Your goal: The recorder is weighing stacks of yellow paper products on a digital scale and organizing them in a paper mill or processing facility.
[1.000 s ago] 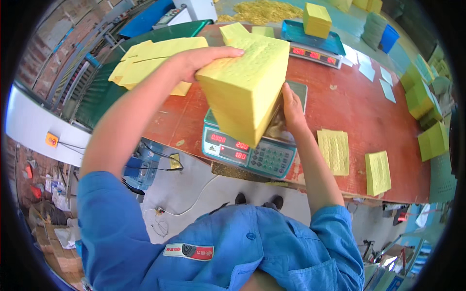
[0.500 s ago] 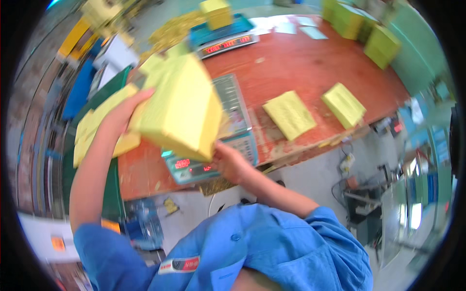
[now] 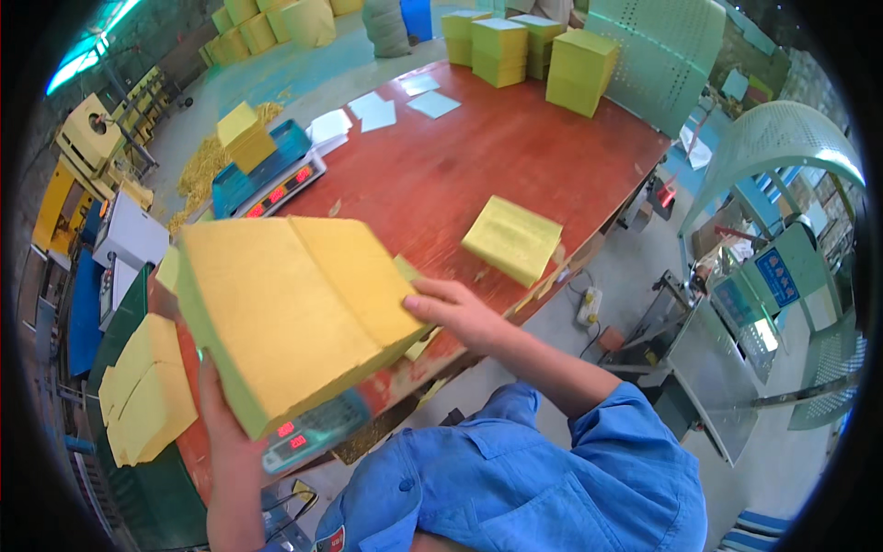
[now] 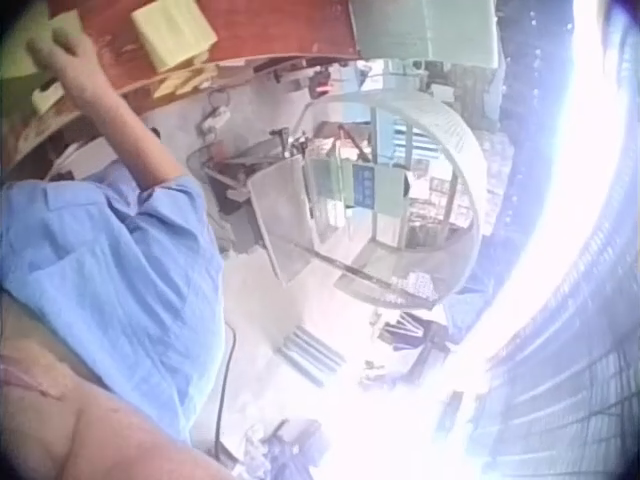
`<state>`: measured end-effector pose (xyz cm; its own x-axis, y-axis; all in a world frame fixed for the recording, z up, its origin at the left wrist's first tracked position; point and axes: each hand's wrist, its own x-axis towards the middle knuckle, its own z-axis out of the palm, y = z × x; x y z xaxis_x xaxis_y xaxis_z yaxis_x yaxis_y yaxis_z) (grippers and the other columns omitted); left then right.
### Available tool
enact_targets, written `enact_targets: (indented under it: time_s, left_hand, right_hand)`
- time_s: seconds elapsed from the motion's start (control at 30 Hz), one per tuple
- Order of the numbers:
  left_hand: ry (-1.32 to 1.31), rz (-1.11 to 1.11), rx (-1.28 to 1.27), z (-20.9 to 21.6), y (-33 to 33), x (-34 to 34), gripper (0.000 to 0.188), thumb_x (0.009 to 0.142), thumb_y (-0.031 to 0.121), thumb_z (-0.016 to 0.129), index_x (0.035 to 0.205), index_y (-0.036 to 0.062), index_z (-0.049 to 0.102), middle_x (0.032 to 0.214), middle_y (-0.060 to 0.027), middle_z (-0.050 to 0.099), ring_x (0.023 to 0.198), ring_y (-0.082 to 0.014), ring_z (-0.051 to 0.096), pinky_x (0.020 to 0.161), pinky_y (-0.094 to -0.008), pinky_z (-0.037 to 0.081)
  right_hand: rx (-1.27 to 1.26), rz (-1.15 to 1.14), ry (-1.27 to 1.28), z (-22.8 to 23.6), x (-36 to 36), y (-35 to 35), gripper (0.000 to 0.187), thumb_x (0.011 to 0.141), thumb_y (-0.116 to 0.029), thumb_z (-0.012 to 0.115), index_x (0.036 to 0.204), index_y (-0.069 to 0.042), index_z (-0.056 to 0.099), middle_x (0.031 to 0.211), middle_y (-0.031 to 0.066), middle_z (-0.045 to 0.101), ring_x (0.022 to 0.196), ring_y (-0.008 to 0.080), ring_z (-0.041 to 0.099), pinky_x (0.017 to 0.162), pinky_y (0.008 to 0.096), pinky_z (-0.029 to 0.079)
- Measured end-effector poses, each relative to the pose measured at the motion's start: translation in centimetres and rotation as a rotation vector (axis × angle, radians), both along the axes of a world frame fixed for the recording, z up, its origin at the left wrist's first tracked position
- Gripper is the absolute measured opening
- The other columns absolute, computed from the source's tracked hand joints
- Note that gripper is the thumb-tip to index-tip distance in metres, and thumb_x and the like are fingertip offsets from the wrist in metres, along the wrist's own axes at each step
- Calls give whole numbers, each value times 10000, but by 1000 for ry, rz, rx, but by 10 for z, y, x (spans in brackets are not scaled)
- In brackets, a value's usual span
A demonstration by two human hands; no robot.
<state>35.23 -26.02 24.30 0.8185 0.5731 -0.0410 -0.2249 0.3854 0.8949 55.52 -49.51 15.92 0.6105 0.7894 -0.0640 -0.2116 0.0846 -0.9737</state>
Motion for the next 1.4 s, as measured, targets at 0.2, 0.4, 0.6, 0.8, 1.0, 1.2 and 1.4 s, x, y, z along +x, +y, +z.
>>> enact_targets:
  time_s: [0.2, 0.4, 0.6, 0.8, 1.0, 1.2, 1.4]
  left_hand:
    - [22, -154, -207, -45, -108, 223, 491, 1009, 398, 503, 1395, 95, 488, 1335, -80, 581, 1171, -240, 596, 971, -385, 504]
    - [247, -362, -238, -76, -181, 441, 606, 948, 563, 517, 1401, 164, 468, 1358, -74, 547, 1244, -274, 530, 960, -553, 470]
    - [388, -493, -159, -72, -263, 608, 737, 915, 665, 477, 1467, 190, 367, 1466, -121, 428, 1304, -369, 453, 968, -697, 402]
    - [477, -401, 46, -67, -324, 731, 967, 807, 755, 550, 1534, 186, 266, 1544, -162, 288, 1408, -447, 272, 1023, -707, 349]
    - [473, -485, -12, -63, -339, 764, 1025, 807, 788, 520, 1556, 162, 210, 1580, -158, 226, 1429, -442, 241, 1052, -713, 299]
    - [379, -505, 284, -119, -313, 707, 1082, 835, 659, 633, 1562, 55, 106, 1596, -200, 177, 1472, -340, 211, 1090, -635, 317]
    - [18, -274, 862, -185, -332, 729, 1172, 739, 225, 842, 1538, -56, 32, 1556, -235, 250, 1419, -306, 335, 1126, -385, 350]
  right_hand:
    - [-120, -33, 19, -37, 213, -109, 534, 966, -436, 564, 1265, 5, 594, 1095, 86, 652, 980, 173, 608, 771, 311, 512]
    - [-226, -113, 141, -85, 397, -192, 471, 980, -404, 508, 1193, -4, 635, 1070, 91, 662, 898, 209, 640, 720, 330, 532]
    - [-280, -401, 203, -107, 504, -242, 469, 987, -388, 470, 1225, -9, 612, 1133, 94, 652, 978, 243, 644, 773, 406, 558]
    - [-556, -809, -627, -118, 543, -271, 439, 920, -250, 576, 1261, 27, 569, 1161, 187, 650, 1018, 292, 651, 877, 395, 528]
    - [-527, -793, -375, -111, 562, -285, 569, 865, -242, 664, 1344, 27, 516, 1138, 215, 655, 1052, 310, 651, 908, 391, 505]
    - [-438, -1064, -398, -136, 594, -302, 744, 817, -144, 741, 1452, 10, 385, 1313, 188, 578, 1045, 233, 662, 890, 350, 530]
    - [-238, -1018, -393, -136, 611, -270, 710, 844, -104, 709, 1473, -34, 388, 1204, 154, 622, 988, 203, 654, 858, 328, 531]
